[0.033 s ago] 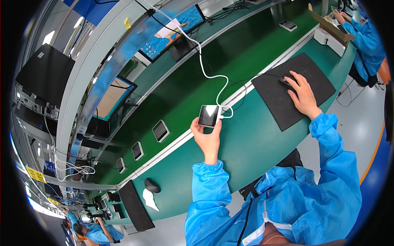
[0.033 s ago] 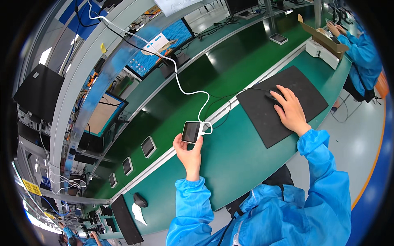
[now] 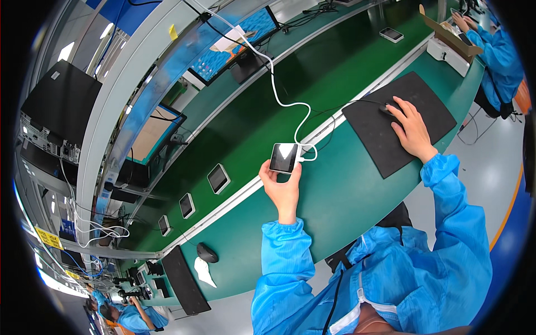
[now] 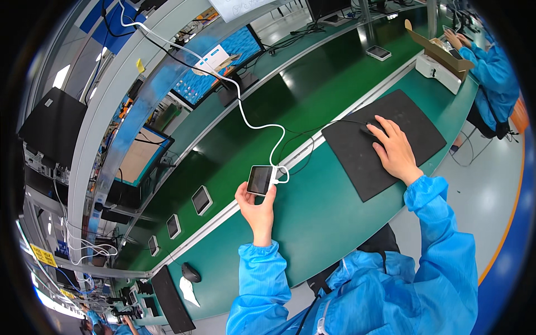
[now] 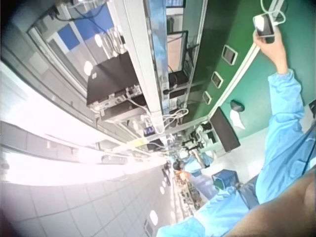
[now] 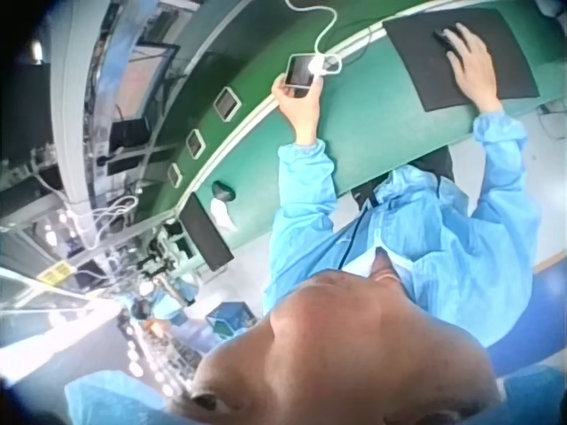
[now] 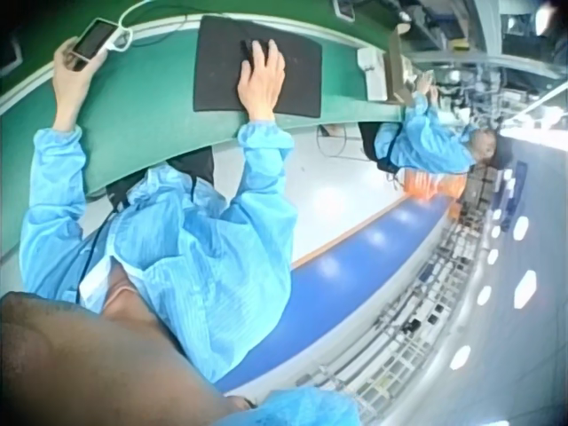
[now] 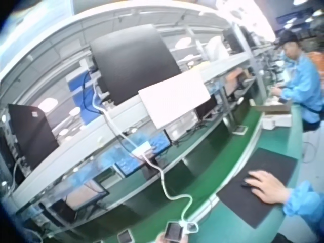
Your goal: The person assembles small electronic components and connects white cables by hand at a factory workstation.
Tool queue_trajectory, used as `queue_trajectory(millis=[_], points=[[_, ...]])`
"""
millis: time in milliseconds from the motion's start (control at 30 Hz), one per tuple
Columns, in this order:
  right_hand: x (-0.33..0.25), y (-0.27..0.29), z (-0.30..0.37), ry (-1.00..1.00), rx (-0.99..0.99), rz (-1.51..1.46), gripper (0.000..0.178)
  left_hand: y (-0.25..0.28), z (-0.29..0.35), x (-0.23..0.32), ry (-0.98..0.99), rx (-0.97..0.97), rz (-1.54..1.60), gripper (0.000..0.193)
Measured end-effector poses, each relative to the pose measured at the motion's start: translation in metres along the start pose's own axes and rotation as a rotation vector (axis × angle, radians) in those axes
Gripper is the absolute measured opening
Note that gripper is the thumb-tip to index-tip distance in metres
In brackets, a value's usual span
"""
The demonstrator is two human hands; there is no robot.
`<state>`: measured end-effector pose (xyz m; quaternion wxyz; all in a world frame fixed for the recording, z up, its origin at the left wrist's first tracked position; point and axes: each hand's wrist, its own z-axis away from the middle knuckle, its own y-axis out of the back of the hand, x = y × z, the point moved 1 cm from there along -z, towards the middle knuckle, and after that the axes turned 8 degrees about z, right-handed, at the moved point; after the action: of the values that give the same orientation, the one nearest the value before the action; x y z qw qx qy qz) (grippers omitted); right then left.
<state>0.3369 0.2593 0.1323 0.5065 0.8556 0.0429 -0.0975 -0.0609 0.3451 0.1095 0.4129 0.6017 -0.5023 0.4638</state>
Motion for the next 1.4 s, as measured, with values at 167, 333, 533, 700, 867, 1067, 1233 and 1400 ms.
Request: queue_trajectory(millis=[167,333,533,700,867,1067,1233,1400], points=[[-0.003,0.002,0.000,0.022,-0.031,0.009,0.049,0.000,0.000,-0.002,-0.020,-0.004,0.023,0.080],[-0.002,0.002,-0.001,0.028,-0.040,0.008,0.048,-0.001,0.000,-0.003,-0.018,-0.002,-0.016,0.080],[-0.002,0.001,-0.001,0.019,-0.053,0.017,0.048,0.000,-0.001,-0.004,-0.009,0.003,-0.059,0.081],[-0.001,0.000,-0.001,0.013,-0.057,0.011,0.048,-0.001,0.000,-0.002,-0.015,0.001,-0.045,0.081],[-0.001,0.000,-0.001,0.012,-0.059,0.013,0.050,-0.001,0.000,-0.002,-0.019,0.007,-0.053,0.081],[-0.004,0.000,0.000,0.007,0.046,-0.014,0.061,-0.001,-0.001,-0.004,-0.019,0.007,-0.065,0.082],[-0.038,0.000,0.001,-0.006,0.229,0.067,0.063,0.002,-0.001,-0.002,-0.016,0.006,-0.067,0.082],[-0.137,-0.012,-0.022,0.024,0.294,-0.481,0.045,0.003,0.000,0.001,-0.001,0.010,-0.062,0.085]])
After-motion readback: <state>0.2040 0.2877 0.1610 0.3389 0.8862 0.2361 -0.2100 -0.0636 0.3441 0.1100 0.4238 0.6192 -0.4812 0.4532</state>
